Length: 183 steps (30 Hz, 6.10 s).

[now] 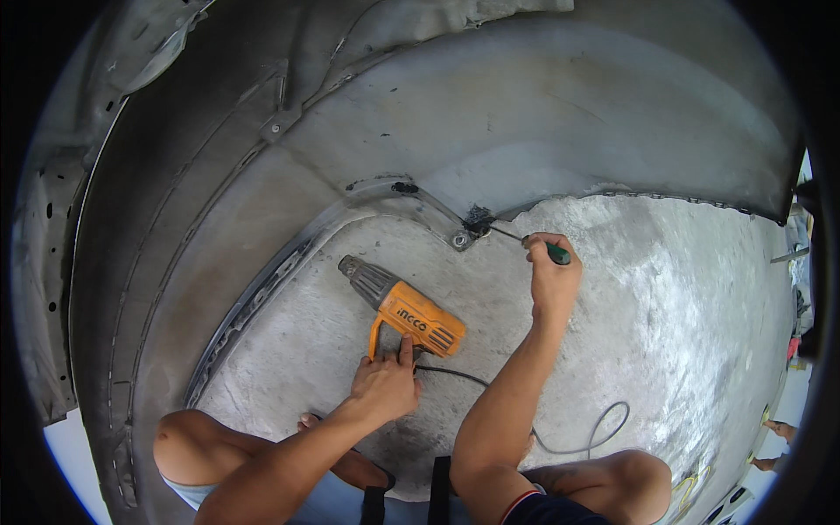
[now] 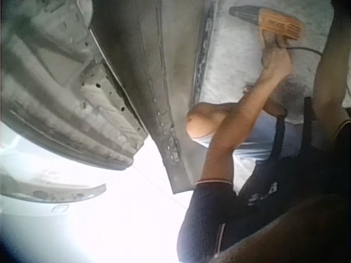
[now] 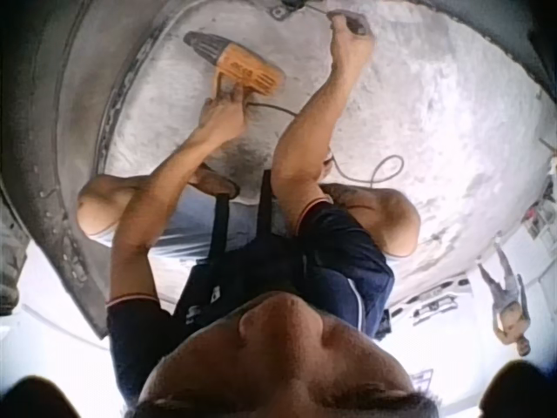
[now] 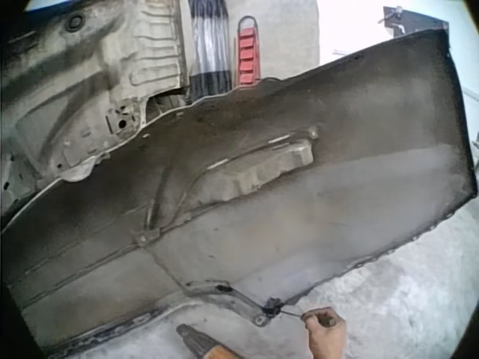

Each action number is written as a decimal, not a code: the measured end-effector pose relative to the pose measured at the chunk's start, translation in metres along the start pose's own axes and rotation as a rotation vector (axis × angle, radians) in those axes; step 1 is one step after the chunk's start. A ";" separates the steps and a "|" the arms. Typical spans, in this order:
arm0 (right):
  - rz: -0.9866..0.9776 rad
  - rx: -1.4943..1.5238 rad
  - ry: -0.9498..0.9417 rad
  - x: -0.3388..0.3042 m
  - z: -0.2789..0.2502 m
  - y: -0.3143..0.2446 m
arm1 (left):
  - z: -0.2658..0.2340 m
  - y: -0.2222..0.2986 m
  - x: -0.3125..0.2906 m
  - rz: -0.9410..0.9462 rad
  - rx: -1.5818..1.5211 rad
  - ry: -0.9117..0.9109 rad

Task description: The person uses a heat gun to warm a rivet on a car door panel and then pries it out with a screwdriver. They repeat this process on several rivets along the panel edge, removing each one after heating.

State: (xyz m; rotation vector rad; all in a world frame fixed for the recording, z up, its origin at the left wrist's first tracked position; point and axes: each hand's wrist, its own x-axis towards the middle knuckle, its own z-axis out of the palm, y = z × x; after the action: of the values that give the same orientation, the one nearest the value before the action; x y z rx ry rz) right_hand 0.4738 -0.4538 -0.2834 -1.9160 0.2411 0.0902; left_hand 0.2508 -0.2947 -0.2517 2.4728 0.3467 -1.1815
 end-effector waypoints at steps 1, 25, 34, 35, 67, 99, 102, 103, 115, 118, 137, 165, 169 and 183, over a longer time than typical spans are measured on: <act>-0.020 0.011 -0.008 -0.001 0.002 0.003 | -0.006 0.003 0.000 -0.002 -0.005 0.012; -0.116 -0.077 0.121 0.006 0.007 0.009 | -0.055 0.071 0.196 -0.309 -2.017 0.547; -0.155 -0.058 0.148 0.000 0.008 0.008 | -0.050 0.087 0.193 -0.293 -2.154 0.605; -0.149 -0.074 0.160 -0.001 0.010 0.008 | -0.049 0.090 0.192 -0.301 -2.180 0.612; -0.214 -0.008 0.132 -0.010 0.023 0.015 | -0.057 0.118 0.189 -0.403 -2.469 0.700; -0.204 0.003 0.105 -0.013 0.019 0.019 | -0.050 0.106 0.213 -0.392 -2.280 0.646; -0.220 0.013 0.105 -0.012 0.020 0.021 | -0.050 0.107 0.213 -0.395 -2.259 0.649; -0.219 0.015 0.104 -0.012 0.020 0.021 | -0.050 0.107 0.212 -0.393 -2.253 0.651; -0.180 0.026 0.085 -0.009 0.021 0.019 | -0.050 0.108 0.213 -0.430 -2.258 0.650; -0.173 0.012 0.082 -0.008 0.020 0.018 | -0.050 0.108 0.213 -0.434 -2.252 0.647; -0.033 0.131 0.107 -0.009 0.010 0.023 | -0.042 0.107 0.215 -0.340 -2.250 0.702; -0.086 0.042 0.109 -0.052 0.023 0.014 | -0.048 0.104 0.210 -0.340 -2.071 0.663; -0.040 0.072 0.126 -0.054 0.020 0.015 | -0.044 0.099 0.204 -0.279 -2.039 0.614; -0.027 -0.054 0.058 -0.050 0.027 -0.005 | -0.041 0.065 0.170 -0.267 -2.096 0.317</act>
State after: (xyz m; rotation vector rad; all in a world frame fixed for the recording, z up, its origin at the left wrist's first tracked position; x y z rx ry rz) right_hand 0.4276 -0.4207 -0.2797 -1.9766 0.2544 0.0229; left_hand 0.4080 -0.3251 -0.3473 0.6528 1.1678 -0.0057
